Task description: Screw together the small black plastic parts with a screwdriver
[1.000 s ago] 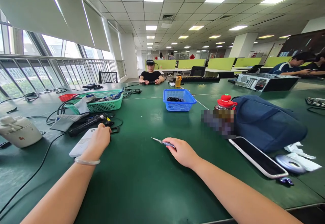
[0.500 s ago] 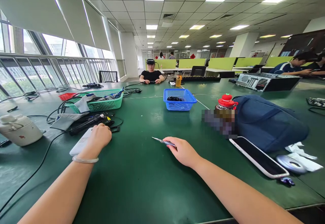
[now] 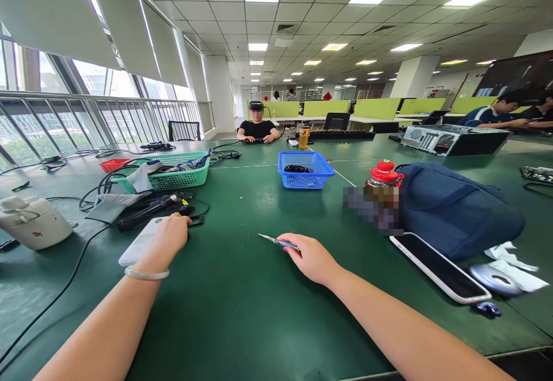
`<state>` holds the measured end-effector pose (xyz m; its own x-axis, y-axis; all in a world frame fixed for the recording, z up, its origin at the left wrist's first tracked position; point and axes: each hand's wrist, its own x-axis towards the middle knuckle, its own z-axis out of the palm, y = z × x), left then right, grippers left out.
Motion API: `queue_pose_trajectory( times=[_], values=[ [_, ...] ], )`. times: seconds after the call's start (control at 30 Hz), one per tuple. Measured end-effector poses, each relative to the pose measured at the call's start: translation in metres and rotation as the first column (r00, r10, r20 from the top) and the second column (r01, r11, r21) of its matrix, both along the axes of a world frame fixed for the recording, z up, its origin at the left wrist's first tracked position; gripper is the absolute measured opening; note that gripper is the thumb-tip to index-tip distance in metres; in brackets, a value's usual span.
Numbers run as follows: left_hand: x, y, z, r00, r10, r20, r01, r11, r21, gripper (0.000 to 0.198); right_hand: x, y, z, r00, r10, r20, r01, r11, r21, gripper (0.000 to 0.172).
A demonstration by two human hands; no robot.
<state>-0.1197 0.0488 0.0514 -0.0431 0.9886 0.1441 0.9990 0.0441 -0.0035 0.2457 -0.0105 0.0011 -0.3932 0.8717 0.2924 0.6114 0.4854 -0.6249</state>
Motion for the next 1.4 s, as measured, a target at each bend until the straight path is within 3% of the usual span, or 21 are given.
queue_pose_trajectory(
  times=[0.37,0.57,0.83,1.1,1.4],
  values=[
    [0.001,-0.001,0.0,0.992,0.057,-0.109,-0.062,0.997,-0.041,0.044,0.0,0.0,-0.002,1.0,-0.001,0.006,0.001,1.0,-0.01,0.031],
    [-0.004,0.004,-0.007,0.995,0.057,-0.077,-0.057,0.998,0.001,0.043,-0.001,0.0,0.0,1.0,-0.003,0.007,0.003,1.0,-0.005,0.032],
    [-0.007,0.008,-0.005,0.999,-0.003,-0.053,0.005,0.999,0.044,0.039,0.0,0.0,0.0,1.0,0.003,0.009,-0.003,1.0,0.014,0.033],
    [-0.008,0.011,-0.009,0.997,0.032,-0.069,-0.032,0.999,-0.003,0.035,0.0,0.001,-0.001,1.0,0.007,0.014,-0.007,1.0,0.008,0.032],
    [-0.013,0.017,-0.016,0.996,0.075,0.042,-0.075,0.997,-0.01,0.042,0.001,0.0,-0.001,1.0,0.008,0.007,-0.008,1.0,0.0,0.032]
  ],
)
